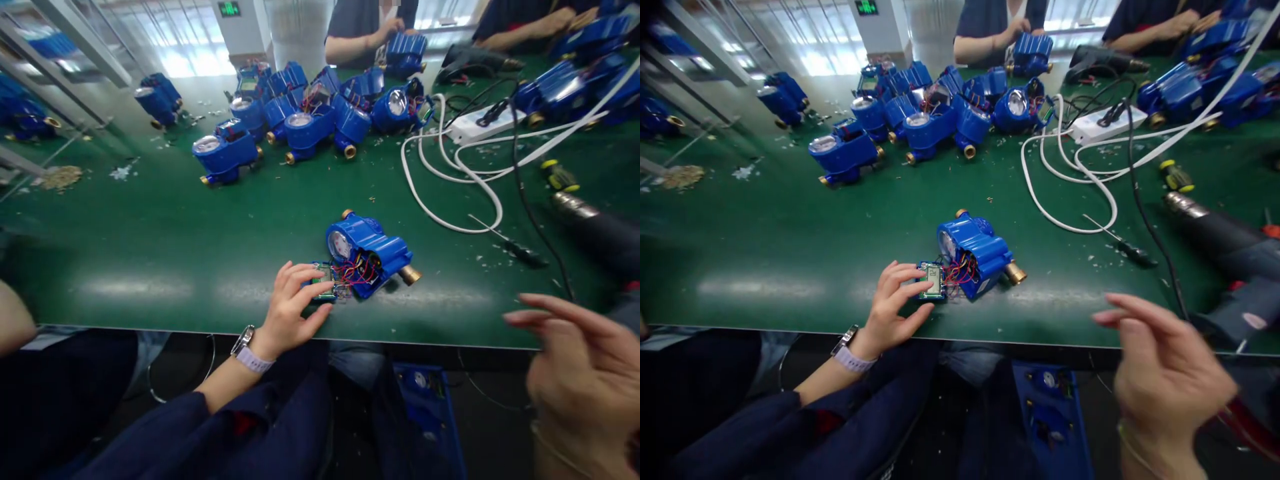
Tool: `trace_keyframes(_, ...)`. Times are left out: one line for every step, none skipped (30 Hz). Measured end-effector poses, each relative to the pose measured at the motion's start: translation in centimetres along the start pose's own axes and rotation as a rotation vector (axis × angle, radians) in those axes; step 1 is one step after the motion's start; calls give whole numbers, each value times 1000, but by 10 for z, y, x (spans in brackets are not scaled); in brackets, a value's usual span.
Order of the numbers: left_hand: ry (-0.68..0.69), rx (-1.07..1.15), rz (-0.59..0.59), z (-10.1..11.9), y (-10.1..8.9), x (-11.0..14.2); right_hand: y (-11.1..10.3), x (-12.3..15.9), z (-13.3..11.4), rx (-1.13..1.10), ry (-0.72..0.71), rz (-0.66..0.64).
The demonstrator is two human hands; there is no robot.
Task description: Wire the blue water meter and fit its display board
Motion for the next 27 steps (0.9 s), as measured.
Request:
trace_keyframes(-7, 4, -5, 0, 0, -1, 26, 10, -20, -57, -35, -58)
trace_keyframes(-11, 8, -6, 0, 0, -3, 60, 21, -34, -97, -49, -233)
trace_keyframes(-11, 13, -4, 0, -2, -5, 88, 31, -45, -94, -76, -355)
trace_keyframes(-5, 21, 6, 1, -3, -6, 112, 39, -50, -97, -87, -457)
trace_keyframes(6, 29, 21, 3, -6, -7, 131, 46, -50, -85, -80, -530)
trace_keyframes(20, 37, 40, 5, -9, -7, 147, 51, -47, -58, -74, -579)
trace_keyframes(36, 43, 61, 8, -12, -6, 159, 54, -42, -23, -62, -614)
trace_keyframes(53, 54, 81, 12, -15, -4, 169, 57, -36, 18, -52, -638)
trace_keyframes(72, 78, 90, 16, -17, -2, 176, 60, -31, 60, -48, -657)
trace_keyframes(93, 120, 85, 20, -17, 0, 181, 61, -27, 94, -46, -670)
trace_keyframes(113, 174, 62, 24, -15, 3, 184, 62, -24, 115, -48, -674)
trace_keyframes(128, 229, 24, 29, -12, 6, 185, 63, -24, 119, -51, -670)
trace_keyframes(133, 270, -23, 32, -9, 8, 185, 63, -25, 107, -44, -665)
trace_keyframes(125, 283, -70, 35, -4, 9, 184, 62, -26, 80, -25, -660)
trace_keyframes(107, 257, -112, 36, 0, 10, 183, 62, -26, 38, 11, -654)
trace_keyframes(80, 202, -146, 36, 3, 9, 182, 61, -27, -14, 61, -650)
trace_keyframes(51, 137, -170, 34, 6, 8, 181, 61, -26, -70, 124, -651)
trace_keyframes(24, 75, -184, 32, 7, 6, 181, 61, -26, -125, 189, -654)
trace_keyframes(-1, 26, -192, 30, 8, 4, 181, 61, -25, -171, 249, -658)
trace_keyframes(-23, -8, -192, 27, 9, 1, 181, 62, -26, -207, 295, -660)
trace_keyframes(-43, -27, -189, 24, 9, -2, 181, 62, -26, -233, 331, -661)
trace_keyframes(-58, -36, -184, 21, 9, -5, 182, 61, -27, -251, 356, -659)
trace_keyframes(-67, -41, -180, 19, 9, -7, 182, 61, -28, -265, 372, -652)
trace_keyframes(-71, -38, -181, 17, 9, -9, 182, 60, -29, -277, 380, -645)
trace_keyframes(-74, -28, -184, 15, 10, -11, 182, 58, -31, -287, 387, -638)
trace_keyframes(-77, -8, -192, 13, 10, -13, 182, 57, -32, -294, 393, -633)
trace_keyframes(-81, 18, -203, 11, 11, -14, 182, 56, -33, -298, 398, -628)
Point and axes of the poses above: each hand's wrist, its own x-axis away from the middle knuckle, its own y-axis out of the palm, z = x × y, the point moved 8 cm from there along -x, towards the middle knuckle, and after that the axes turned 7 degrees about -x, right-handed, at the moved point
